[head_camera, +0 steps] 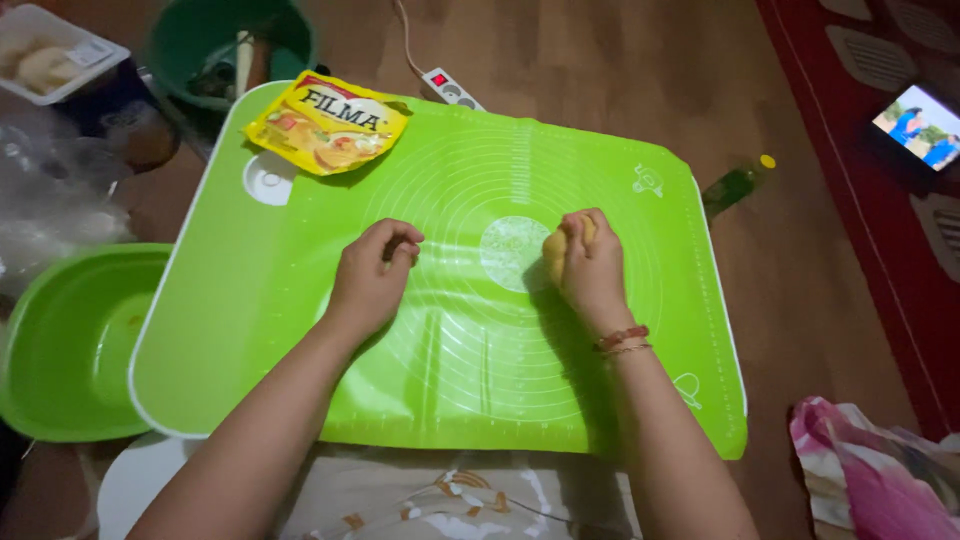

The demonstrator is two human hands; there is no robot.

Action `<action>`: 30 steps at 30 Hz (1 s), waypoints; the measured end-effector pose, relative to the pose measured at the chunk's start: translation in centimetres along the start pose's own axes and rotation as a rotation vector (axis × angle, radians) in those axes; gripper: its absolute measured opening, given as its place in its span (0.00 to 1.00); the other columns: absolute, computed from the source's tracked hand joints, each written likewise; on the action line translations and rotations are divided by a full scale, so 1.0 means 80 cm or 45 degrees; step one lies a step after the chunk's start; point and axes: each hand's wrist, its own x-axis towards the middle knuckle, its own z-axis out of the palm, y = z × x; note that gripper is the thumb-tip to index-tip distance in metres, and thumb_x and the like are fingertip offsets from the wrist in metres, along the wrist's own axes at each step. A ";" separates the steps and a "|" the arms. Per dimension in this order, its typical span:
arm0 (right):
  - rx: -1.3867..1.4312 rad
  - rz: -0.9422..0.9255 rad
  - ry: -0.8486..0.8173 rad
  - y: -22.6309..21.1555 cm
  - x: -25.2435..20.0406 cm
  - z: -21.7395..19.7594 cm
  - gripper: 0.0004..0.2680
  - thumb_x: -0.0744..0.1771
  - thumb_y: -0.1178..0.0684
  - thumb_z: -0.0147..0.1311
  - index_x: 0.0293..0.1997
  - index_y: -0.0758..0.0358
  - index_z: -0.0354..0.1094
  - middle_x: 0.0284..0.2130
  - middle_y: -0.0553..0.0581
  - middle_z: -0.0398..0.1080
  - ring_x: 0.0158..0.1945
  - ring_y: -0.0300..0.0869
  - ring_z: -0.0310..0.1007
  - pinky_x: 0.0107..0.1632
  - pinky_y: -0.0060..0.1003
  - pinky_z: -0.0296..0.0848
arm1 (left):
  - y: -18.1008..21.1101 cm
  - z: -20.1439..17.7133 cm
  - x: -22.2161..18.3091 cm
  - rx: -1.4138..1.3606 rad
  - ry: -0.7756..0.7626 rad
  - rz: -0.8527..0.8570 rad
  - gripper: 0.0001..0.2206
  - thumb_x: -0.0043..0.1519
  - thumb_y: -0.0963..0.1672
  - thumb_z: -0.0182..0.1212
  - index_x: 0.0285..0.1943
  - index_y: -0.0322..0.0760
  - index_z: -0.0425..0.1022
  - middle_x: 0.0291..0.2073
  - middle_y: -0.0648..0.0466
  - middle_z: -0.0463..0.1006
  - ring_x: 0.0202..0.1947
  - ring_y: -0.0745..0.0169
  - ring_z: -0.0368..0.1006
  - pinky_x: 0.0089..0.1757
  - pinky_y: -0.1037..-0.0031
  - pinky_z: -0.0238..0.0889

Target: Kneading and shaping a small piece of dough on a silicone mat.

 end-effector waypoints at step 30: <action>-0.330 -0.338 -0.136 -0.011 -0.004 0.053 0.04 0.64 0.64 0.51 0.40 0.68 0.67 0.42 0.68 0.69 0.49 0.63 0.66 0.55 0.53 0.67 | 0.015 -0.002 -0.002 0.047 -0.069 -0.010 0.05 0.64 0.39 0.55 0.45 0.32 0.76 0.37 0.50 0.80 0.38 0.62 0.78 0.41 0.73 0.70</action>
